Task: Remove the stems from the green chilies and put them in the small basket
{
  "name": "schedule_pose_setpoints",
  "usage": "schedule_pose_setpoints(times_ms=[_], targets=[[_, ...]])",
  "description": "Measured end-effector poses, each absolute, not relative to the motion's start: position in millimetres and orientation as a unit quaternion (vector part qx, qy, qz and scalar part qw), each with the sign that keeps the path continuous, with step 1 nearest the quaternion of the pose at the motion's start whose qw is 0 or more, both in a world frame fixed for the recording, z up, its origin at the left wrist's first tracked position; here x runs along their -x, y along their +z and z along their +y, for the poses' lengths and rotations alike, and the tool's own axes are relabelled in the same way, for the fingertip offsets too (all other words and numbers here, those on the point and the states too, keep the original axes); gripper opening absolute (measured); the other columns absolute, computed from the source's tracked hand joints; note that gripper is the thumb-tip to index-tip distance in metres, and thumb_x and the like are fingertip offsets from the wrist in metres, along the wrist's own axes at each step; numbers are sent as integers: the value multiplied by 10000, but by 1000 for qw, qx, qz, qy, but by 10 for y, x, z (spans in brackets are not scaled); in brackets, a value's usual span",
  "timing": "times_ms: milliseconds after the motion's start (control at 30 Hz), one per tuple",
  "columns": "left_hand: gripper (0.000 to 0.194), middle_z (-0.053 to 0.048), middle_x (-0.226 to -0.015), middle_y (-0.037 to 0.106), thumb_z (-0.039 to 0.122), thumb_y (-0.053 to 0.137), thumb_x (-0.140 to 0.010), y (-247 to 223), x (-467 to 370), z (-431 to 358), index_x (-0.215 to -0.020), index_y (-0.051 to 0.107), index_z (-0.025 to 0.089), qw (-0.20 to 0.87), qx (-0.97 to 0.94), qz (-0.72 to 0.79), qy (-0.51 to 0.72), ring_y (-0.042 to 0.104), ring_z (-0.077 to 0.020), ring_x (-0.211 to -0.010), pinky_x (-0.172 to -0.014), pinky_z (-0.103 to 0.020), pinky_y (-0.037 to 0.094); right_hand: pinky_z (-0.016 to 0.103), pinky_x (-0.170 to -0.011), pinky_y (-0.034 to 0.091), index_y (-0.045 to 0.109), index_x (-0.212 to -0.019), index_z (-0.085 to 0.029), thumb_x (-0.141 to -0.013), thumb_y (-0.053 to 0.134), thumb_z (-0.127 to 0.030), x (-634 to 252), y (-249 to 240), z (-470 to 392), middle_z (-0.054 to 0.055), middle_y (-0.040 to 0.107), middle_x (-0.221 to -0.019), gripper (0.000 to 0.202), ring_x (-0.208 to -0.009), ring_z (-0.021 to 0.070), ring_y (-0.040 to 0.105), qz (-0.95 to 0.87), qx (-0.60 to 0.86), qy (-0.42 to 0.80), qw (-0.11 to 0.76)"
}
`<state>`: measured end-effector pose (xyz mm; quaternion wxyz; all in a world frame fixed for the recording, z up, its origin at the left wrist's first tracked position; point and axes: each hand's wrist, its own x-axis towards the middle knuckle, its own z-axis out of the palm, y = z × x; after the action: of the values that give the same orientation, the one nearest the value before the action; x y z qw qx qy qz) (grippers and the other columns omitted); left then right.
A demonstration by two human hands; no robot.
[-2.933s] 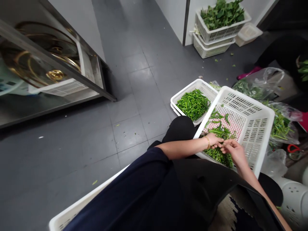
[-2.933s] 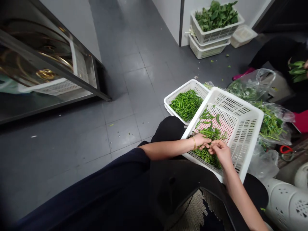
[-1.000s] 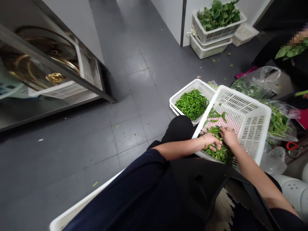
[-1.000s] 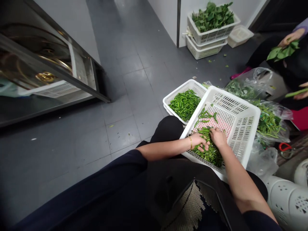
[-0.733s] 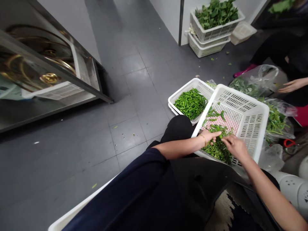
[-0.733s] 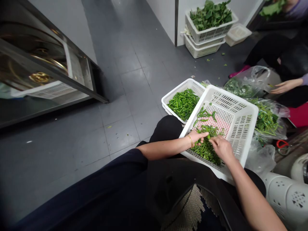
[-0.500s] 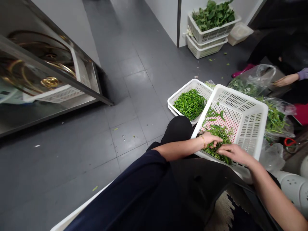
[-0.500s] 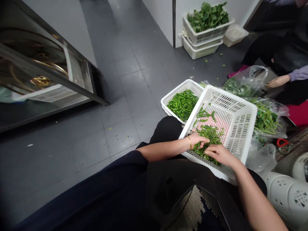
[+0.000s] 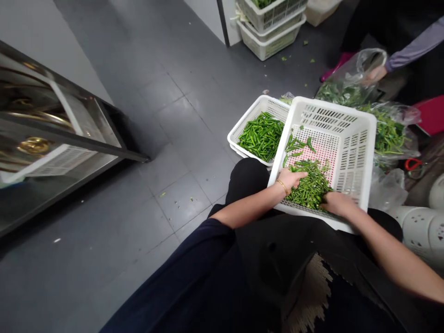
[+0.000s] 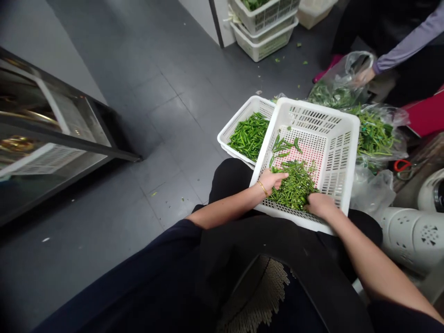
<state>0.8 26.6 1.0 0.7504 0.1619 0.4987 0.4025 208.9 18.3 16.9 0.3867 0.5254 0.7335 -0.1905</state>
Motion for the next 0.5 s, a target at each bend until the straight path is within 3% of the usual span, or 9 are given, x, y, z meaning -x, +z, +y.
schedule_pose_setpoints(times_ms=[133, 267, 433, 500], targets=[[323, 65, -507, 478, 308, 780, -551, 32, -43, 176, -710, 563, 129, 750, -267, 492, 352, 338, -19, -382, -395, -191, 263, 276, -541, 358, 669, -746, -187, -819, 440, -411, -1983, 312, 49, 111, 684, -788, 328, -711, 215, 621, 753, -538, -179, 332], [387, 61, -521, 503, 321, 792, -533, 56, -101, 107, -820, 621, 124, 765, -349, 446, 308, 367, -25, -407, -413, -190, 284, 274, -538, 352, 640, -677, -205, -844, 397, -498, -1963, 554, 60, 71, 645, -636, 415, -608, 188, 580, 803, -516, -209, 212], [299, 47, -490, 484, 331, 753, -591, 13, -71, 205, -668, 551, 125, 741, -241, 484, 398, 402, -42, -402, -418, -194, 311, 267, -580, 410, 654, -927, -205, -863, 368, -513, -1878, 414, 538, 32, 661, -713, 424, -588, 156, 580, 779, -500, -367, 93], [261, 19, -558, 539, 274, 740, -607, 17, -34, 256, -701, 550, 123, 729, -163, 497, 441, 479, -62, -451, -441, -194, 359, 281, -626, 424, 654, -987, -197, -858, 390, -458, -1750, 211, 854, 55, 670, -803, 394, -664, 170, 599, 769, -581, -262, 58]])
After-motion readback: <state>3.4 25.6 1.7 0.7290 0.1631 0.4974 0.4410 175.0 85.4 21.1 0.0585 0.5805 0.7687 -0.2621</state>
